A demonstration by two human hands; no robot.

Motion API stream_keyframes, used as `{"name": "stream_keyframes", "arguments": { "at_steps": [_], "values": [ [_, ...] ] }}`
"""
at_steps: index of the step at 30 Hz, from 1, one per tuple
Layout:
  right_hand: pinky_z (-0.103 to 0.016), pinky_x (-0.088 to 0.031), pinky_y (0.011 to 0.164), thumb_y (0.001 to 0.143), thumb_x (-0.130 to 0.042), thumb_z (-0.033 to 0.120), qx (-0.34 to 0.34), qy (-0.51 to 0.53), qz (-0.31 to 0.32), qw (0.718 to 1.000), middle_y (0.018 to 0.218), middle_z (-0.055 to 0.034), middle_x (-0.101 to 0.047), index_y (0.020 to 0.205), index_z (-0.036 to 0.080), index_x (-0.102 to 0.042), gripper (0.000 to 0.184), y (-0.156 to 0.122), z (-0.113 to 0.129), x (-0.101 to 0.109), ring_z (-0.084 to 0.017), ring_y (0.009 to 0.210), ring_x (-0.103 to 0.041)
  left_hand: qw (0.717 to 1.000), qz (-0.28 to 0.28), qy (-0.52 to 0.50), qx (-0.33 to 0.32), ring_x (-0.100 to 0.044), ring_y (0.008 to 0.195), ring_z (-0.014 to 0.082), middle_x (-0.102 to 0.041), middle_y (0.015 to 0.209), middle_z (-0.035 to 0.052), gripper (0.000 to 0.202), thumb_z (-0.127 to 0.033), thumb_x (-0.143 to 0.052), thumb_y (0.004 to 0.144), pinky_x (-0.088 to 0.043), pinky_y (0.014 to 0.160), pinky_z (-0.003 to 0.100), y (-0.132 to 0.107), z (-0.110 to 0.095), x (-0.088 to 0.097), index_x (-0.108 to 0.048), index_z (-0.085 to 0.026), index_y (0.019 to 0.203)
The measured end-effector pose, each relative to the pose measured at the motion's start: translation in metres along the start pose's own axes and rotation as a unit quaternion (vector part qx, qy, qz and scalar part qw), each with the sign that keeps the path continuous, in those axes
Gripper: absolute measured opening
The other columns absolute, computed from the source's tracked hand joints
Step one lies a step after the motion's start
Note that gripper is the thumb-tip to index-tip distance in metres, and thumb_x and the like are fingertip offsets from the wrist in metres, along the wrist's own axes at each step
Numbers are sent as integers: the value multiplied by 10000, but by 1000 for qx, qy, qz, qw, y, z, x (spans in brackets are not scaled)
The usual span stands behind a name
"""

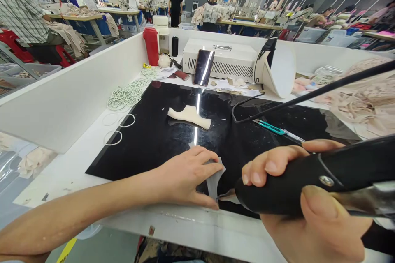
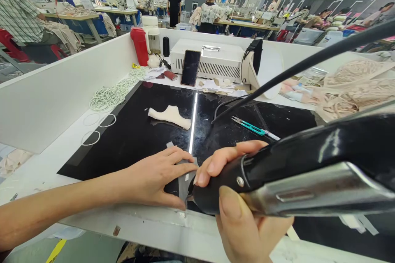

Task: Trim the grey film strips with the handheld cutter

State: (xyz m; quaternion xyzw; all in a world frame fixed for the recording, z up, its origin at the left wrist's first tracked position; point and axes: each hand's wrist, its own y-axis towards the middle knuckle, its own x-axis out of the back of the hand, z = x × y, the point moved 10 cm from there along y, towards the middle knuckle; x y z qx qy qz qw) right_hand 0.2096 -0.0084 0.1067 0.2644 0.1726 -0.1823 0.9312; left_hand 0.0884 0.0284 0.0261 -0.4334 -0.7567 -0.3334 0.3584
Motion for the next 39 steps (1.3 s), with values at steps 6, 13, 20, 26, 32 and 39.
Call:
{"name": "stream_keyframes", "arguments": {
  "at_steps": [6, 13, 20, 26, 32, 39],
  "values": [
    [-319, -558, 485, 728, -924, 371, 3, -28, -14, 1000, 732, 43, -665, 1051, 265, -686, 415, 8, 3, 17, -167, 548, -613, 998, -58, -3, -11, -591, 1297, 293, -660, 1383, 148, 359, -357, -749, 995, -484, 1144, 431, 0, 7, 10, -684, -152, 1282],
    [-322, -566, 521, 645, -912, 312, 23, -96, -87, 991, 712, 64, -664, 1015, 277, -651, 454, 34, 11, 58, -173, 558, -592, 996, -73, -10, -52, -662, 1059, 199, -745, 1059, 52, 214, -186, -545, 1089, -412, 1200, 405, 0, -1, 9, -741, -182, 1003],
    [-310, -562, 521, 681, -854, 282, 37, -92, -98, 990, 713, 65, -668, 1019, 269, -652, 394, 38, 11, 55, -166, 555, -598, 992, -56, -59, -91, -623, 924, 176, -732, 957, 45, 208, -193, -559, 1090, -491, 1040, 328, -2, -15, 7, -741, -173, 992],
    [-293, -585, 523, 735, -874, 313, 32, -38, -34, 998, 724, 56, -689, 1041, 261, -677, 366, 23, 5, 23, -155, 554, -628, 994, -54, -50, -86, -627, 956, 183, -724, 1012, 57, 186, -150, -558, 1077, -504, 928, 287, -1, -13, 8, -736, -172, 1028],
    [-284, -588, 540, 750, -903, 341, 28, -24, -12, 999, 747, 52, -692, 1062, 254, -678, 394, 17, 2, 15, -148, 574, -642, 993, -50, -51, -99, -630, 968, 195, -722, 1023, 69, 186, -153, -545, 1084, -502, 966, 318, -2, -14, 6, -726, -166, 1043],
    [-281, -592, 557, 765, -905, 340, 33, -24, -7, 999, 763, 58, -690, 1084, 254, -671, 405, 15, 1, 15, -142, 583, -645, 993, -52, -40, -103, -624, 961, 194, -730, 1025, 66, 194, -164, -534, 1092, -497, 1014, 338, -1, -15, 5, -723, -171, 1048]
  ]
}}
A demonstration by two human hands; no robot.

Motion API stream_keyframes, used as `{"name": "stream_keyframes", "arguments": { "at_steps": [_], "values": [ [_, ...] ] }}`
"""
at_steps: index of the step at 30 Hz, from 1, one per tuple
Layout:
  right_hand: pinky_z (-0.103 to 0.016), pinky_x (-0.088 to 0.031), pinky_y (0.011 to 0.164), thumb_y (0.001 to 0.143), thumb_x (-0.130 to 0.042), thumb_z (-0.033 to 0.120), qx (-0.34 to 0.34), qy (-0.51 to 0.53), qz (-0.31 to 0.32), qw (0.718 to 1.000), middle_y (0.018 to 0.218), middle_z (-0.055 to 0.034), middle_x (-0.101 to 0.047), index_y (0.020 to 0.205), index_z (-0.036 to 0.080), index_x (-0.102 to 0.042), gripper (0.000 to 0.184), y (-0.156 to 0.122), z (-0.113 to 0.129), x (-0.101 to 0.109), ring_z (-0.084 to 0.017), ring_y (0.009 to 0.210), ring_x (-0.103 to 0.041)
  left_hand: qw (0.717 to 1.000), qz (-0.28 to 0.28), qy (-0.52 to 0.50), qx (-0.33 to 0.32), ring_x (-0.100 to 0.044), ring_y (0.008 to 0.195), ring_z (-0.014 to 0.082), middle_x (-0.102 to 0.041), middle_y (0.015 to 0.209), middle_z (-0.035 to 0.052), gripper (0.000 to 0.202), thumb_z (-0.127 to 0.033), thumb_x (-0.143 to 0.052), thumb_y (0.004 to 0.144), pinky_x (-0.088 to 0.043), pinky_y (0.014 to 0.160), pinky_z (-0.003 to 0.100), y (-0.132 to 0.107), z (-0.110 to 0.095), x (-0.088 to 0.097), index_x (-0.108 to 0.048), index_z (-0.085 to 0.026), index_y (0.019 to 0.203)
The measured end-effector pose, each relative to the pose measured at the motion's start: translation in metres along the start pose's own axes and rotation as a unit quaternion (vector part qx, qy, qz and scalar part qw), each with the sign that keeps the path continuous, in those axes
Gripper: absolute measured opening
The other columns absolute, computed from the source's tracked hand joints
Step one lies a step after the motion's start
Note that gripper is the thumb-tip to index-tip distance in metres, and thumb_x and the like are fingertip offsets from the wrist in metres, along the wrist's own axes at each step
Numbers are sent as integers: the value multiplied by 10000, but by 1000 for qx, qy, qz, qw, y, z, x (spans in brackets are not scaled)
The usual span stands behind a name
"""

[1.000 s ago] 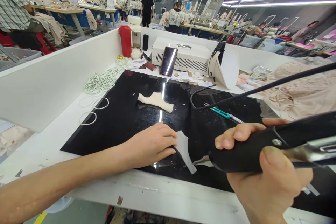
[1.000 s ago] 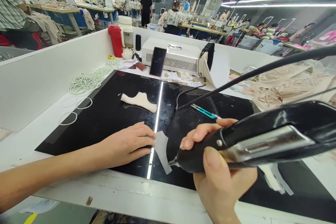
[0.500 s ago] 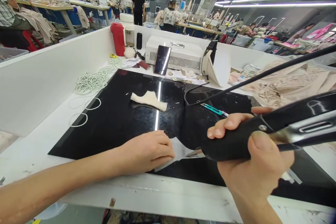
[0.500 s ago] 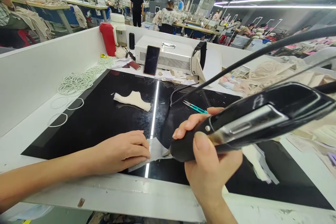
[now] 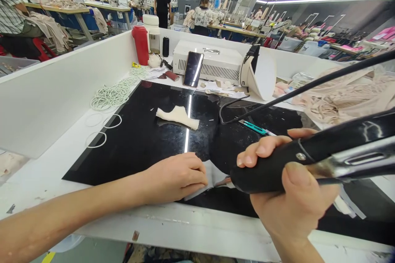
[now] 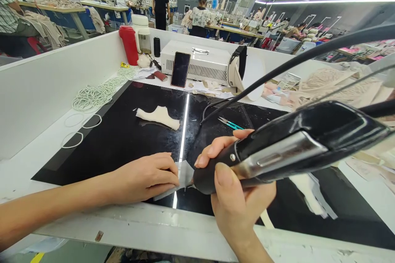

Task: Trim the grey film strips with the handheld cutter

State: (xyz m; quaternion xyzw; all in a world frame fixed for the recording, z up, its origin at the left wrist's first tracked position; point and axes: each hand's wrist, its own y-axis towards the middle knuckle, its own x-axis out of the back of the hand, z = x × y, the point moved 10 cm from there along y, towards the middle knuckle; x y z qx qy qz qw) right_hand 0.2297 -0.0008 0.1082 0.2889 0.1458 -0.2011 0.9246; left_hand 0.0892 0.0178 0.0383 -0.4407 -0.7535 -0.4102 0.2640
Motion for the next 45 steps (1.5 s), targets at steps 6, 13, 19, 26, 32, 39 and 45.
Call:
{"name": "stream_keyframes", "arguments": {
  "at_steps": [6, 13, 19, 26, 32, 39, 45],
  "values": [
    [-309, -584, 570, 773, -896, 323, -1, -24, 3, 1000, 769, 55, -689, 1094, 254, -654, 407, 5, -3, 1, -153, 580, -643, 1000, 0, -1, 19, -634, 1012, 205, -709, 1082, 76, 123, -159, -628, 1030, -506, 1054, 357, -1, 4, 0, -735, -172, 1090],
    [-288, -578, 530, 749, -887, 332, -14, 7, -10, 1000, 747, 55, -684, 1073, 255, -661, 403, 3, -2, 3, -151, 568, -632, 998, 37, -18, 39, -617, 1154, 260, -684, 1257, 95, 309, -214, -818, 905, -468, 1148, 429, -2, 8, -5, -717, -189, 1195],
    [-285, -582, 552, 784, -884, 343, -20, 33, 16, 999, 782, 48, -686, 1108, 258, -658, 404, -10, -2, -8, -144, 587, -631, 998, 46, -27, 35, -625, 1186, 267, -690, 1271, 111, 355, -233, -842, 892, -470, 1145, 413, -1, 6, -4, -724, -174, 1221],
    [-287, -572, 552, 796, -884, 326, -28, 8, 20, 999, 775, 48, -676, 1108, 264, -649, 395, -10, -4, -11, -146, 593, -625, 997, 65, -34, 30, -618, 1202, 285, -688, 1301, 115, 426, -307, -878, 879, -487, 1112, 428, 0, 8, -4, -718, -190, 1255],
    [-258, -551, 516, 786, -881, 385, -30, 17, 6, 999, 734, 52, -630, 1095, 270, -636, 412, -14, -1, -16, -131, 565, -562, 997, 71, -31, 26, -609, 1223, 291, -681, 1319, 106, 454, -344, -883, 878, -476, 1115, 415, 0, 11, -5, -703, -218, 1275],
    [-318, -582, 521, 859, -836, 385, -29, -8, 55, 998, 759, 41, -623, 1140, 281, -623, 367, -20, -1, -25, -162, 581, -605, 997, 65, -29, 20, -617, 1187, 284, -682, 1294, 110, 426, -371, -874, 884, -492, 1087, 401, 1, 9, -4, -707, -196, 1235],
    [-294, -579, 511, 752, -899, 374, -40, 14, 12, 999, 735, 47, -669, 1067, 269, -666, 406, -9, 1, -9, -157, 562, -613, 997, 74, -22, 2, -631, 1187, 280, -693, 1265, 114, 369, -314, -856, 901, -466, 1145, 431, 0, 8, -6, -709, -187, 1214]
  ]
}}
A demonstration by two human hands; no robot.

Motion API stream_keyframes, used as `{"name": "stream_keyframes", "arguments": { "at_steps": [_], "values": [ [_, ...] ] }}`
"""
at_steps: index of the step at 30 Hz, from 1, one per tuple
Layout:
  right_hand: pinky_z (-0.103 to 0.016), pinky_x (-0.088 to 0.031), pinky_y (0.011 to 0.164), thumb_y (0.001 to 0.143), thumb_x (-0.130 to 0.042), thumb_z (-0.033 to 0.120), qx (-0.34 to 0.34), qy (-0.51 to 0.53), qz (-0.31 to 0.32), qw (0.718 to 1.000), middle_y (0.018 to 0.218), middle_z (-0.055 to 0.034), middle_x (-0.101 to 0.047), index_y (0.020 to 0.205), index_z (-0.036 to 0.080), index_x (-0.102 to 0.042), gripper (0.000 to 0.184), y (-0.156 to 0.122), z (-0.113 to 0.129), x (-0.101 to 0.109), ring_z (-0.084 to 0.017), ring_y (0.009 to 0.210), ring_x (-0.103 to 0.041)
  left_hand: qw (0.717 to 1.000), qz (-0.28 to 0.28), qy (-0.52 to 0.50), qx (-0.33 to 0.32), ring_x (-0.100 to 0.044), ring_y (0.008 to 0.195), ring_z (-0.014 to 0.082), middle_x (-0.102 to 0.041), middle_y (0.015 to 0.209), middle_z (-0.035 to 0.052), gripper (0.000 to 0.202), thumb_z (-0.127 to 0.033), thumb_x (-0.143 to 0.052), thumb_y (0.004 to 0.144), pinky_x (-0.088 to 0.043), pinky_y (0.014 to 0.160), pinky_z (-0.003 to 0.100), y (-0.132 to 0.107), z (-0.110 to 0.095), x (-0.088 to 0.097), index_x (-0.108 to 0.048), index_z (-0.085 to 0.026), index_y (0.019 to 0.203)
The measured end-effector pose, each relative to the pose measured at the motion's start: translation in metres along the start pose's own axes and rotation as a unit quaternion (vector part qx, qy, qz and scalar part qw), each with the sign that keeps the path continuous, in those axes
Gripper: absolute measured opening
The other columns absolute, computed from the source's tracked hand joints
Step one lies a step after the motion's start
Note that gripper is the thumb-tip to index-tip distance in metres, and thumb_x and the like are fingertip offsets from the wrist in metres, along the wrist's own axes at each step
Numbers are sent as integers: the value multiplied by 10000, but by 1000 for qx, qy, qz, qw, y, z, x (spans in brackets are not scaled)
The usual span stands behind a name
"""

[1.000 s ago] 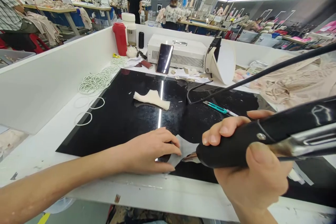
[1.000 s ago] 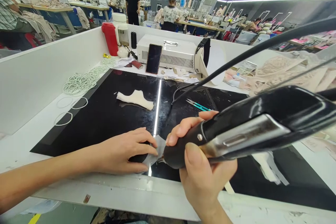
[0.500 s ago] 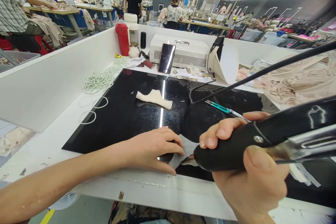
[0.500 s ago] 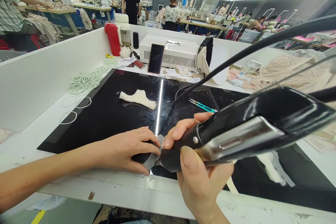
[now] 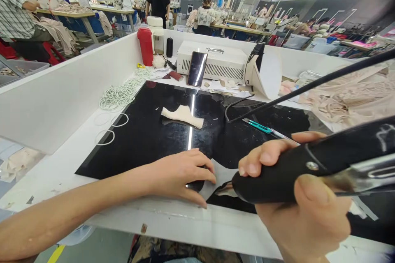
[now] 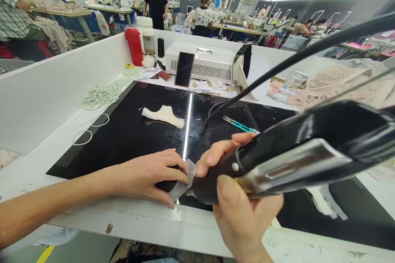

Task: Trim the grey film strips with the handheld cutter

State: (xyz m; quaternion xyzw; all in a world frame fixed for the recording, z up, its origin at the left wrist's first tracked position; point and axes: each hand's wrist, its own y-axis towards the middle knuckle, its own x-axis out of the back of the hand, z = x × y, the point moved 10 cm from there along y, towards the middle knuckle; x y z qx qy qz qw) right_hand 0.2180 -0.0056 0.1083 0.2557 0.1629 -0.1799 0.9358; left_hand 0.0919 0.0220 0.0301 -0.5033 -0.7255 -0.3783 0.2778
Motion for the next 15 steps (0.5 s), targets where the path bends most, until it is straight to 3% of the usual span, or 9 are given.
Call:
{"name": "stream_keyframes", "arguments": {
  "at_steps": [3, 7, 11, 15],
  "values": [
    [-299, -578, 503, 704, -906, 343, 17, -15, -54, 998, 716, 60, -673, 1034, 279, -681, 404, 11, 7, 22, -163, 551, -607, 1000, -17, 18, -6, -633, 1230, 303, -669, 1327, 152, 363, -368, -844, 911, -415, 1202, 503, -2, -1, 1, -712, -181, 1192],
    [-314, -566, 515, 689, -880, 299, 39, -48, -92, 994, 715, 64, -663, 1023, 276, -683, 388, 21, 12, 43, -164, 547, -600, 999, -33, 27, -10, -605, 1318, 327, -614, 1470, 181, 416, -407, -799, 948, -385, 1226, 567, -4, -3, 0, -682, -204, 1292],
    [-314, -550, 508, 712, -855, 287, 60, -64, -88, 992, 719, 62, -662, 1026, 276, -670, 364, 23, 12, 45, -162, 542, -609, 1000, -8, 28, -5, -612, 1324, 337, -659, 1432, 152, 390, -402, -749, 981, -324, 1247, 640, -5, -1, -8, -681, -231, 1325],
    [-310, -561, 511, 722, -844, 285, 65, -65, -82, 992, 717, 58, -672, 1023, 261, -666, 350, 21, 11, 40, -158, 537, -621, 999, -3, 37, -1, -608, 1318, 334, -659, 1435, 145, 393, -411, -747, 980, -343, 1241, 616, -6, -1, -9, -680, -237, 1326]
  ]
}}
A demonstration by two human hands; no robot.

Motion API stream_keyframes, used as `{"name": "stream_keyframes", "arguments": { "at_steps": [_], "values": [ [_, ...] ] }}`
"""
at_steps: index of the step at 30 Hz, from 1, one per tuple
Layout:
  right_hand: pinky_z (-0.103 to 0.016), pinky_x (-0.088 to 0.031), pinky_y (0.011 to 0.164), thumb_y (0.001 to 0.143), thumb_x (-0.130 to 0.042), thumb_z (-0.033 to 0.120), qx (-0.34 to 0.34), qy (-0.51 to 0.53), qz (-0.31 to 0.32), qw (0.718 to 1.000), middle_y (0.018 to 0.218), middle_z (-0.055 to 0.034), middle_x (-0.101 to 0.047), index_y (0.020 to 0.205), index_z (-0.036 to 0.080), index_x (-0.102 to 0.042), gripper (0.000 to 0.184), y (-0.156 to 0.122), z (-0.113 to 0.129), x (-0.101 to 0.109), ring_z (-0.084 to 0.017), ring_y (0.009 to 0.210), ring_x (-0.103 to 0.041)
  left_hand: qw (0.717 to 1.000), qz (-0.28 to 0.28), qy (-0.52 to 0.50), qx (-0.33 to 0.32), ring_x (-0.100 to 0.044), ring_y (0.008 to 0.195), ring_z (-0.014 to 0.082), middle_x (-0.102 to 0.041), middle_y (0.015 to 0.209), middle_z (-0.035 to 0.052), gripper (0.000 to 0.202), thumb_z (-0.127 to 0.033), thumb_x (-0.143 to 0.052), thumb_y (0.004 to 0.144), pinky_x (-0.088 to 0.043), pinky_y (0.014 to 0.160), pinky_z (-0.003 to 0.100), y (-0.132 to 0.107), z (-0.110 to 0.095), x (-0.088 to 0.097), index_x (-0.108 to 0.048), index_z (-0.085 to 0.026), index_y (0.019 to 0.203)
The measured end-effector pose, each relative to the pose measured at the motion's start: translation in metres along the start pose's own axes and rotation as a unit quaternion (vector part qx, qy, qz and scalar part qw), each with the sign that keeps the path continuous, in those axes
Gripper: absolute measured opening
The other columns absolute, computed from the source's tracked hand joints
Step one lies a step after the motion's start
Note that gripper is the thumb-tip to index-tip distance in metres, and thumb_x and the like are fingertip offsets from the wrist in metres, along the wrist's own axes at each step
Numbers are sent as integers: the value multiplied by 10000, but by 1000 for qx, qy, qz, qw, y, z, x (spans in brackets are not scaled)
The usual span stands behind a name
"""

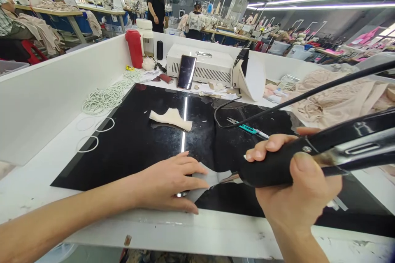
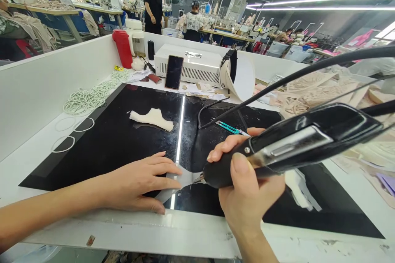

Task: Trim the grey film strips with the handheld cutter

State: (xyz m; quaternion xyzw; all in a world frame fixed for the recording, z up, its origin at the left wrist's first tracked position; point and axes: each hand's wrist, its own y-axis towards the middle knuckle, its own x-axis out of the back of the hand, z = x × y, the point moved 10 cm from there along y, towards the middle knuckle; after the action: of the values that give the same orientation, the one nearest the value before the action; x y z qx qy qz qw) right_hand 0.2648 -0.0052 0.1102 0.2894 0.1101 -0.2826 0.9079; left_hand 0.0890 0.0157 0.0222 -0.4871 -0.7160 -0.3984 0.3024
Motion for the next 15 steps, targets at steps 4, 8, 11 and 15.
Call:
{"name": "stream_keyframes", "arguments": {
  "at_steps": [4, 8, 11, 15],
  "values": [
    [-304, -571, 515, 718, -849, 269, 8, 4, 2, 1000, 707, 61, -680, 1023, 252, -666, 355, -3, 0, -3, -154, 533, -622, 1000, 2, 5, -3, -610, 1309, 332, -655, 1435, 148, 396, -424, -735, 990, -350, 1238, 605, 0, -1, 1, -682, -223, 1327],
    [-313, -579, 529, 754, -840, 266, 14, -7, 0, 1000, 727, 59, -684, 1032, 257, -667, 327, -3, 0, -3, -152, 541, -630, 1000, 0, -2, 0, -608, 1306, 328, -658, 1430, 149, 403, -439, -728, 994, -346, 1239, 620, 0, -1, 2, -680, -233, 1337],
    [-321, -578, 521, 748, -842, 269, 15, -13, 3, 1000, 725, 55, -686, 1030, 256, -669, 331, -1, 0, -1, -159, 542, -632, 1000, -2, -2, -1, -614, 1304, 324, -658, 1433, 147, 402, -414, -733, 993, -355, 1237, 612, 0, -2, 2, -677, -235, 1348],
    [-319, -570, 514, 725, -841, 278, 19, -13, -21, 1000, 723, 60, -678, 1024, 262, -669, 345, 6, 2, 12, -159, 541, -621, 1000, 0, 1, 3, -616, 1312, 329, -661, 1434, 142, 419, -414, -761, 975, -345, 1247, 613, -1, -2, 2, -682, -240, 1347]
  ]
}}
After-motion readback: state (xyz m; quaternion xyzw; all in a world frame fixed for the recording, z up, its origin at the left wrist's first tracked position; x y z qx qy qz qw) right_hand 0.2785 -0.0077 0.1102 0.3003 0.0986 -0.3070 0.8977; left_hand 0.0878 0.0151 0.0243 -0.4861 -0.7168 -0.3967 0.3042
